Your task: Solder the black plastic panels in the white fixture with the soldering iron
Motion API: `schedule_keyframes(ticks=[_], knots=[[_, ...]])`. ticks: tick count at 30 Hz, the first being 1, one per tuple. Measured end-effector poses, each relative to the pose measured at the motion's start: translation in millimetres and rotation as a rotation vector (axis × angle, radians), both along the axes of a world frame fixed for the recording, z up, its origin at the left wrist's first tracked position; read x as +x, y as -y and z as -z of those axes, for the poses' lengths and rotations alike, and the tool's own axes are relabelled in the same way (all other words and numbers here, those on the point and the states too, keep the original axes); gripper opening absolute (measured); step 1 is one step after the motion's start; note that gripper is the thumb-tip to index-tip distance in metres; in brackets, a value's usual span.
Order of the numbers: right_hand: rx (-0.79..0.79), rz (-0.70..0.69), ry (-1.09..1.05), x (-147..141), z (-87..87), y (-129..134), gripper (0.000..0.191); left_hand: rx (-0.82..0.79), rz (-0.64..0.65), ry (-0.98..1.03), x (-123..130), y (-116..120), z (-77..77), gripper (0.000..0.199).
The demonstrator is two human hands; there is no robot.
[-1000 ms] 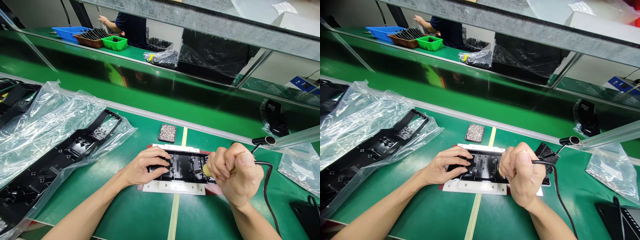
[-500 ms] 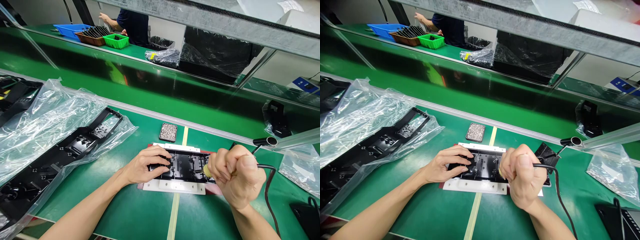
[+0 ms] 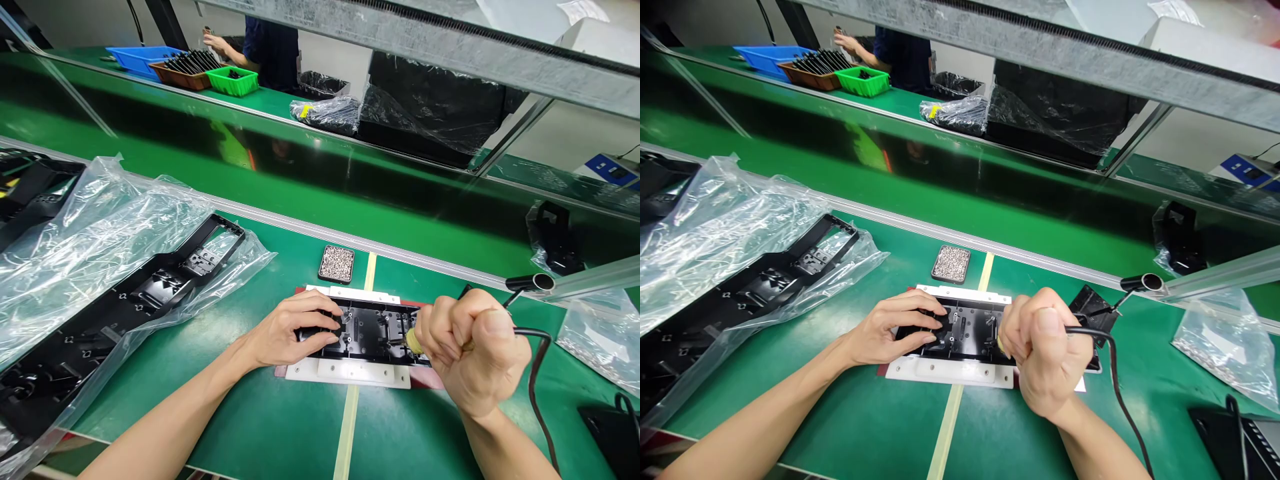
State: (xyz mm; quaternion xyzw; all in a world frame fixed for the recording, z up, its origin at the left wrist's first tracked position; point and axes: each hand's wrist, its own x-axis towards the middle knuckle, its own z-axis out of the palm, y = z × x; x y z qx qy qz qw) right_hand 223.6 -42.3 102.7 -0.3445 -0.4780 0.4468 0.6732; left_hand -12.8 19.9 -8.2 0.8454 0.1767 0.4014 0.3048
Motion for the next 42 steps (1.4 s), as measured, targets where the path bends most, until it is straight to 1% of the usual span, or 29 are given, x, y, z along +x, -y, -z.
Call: schedule_keyframes(ticks=[6, 11, 22, 30, 42], knots=[[-0.003, 0.002, 0.006, -0.3, -0.3, 0.5, 0.047, 0.001, 0.002, -0.001, -0.1, 0.3, 0.2, 0.011], [-0.015, -0.002, -0.002, -0.2, -0.4, 0.3, 0.046, 0.001, 0.0, -0.001, 0.2, 0.4, -1.1, 0.011], [0.009, -0.013, 0.022, 0.8, 0.8, 0.2, 0.047, 0.005, 0.008, -0.003, -0.4, 0.1, -0.2, 0.011], [0.018, 0.013, -0.001, -1.3, 1.2, 0.4, 0.047, 0.003, 0.003, 0.005, 0.4, 0.1, -0.7, 0.01], [0.017, -0.003, -0.018, -1.0, 1.0, -0.4, 0.047, 0.002, 0.015, 0.004, -0.8, -0.1, 1.3, 0.011]])
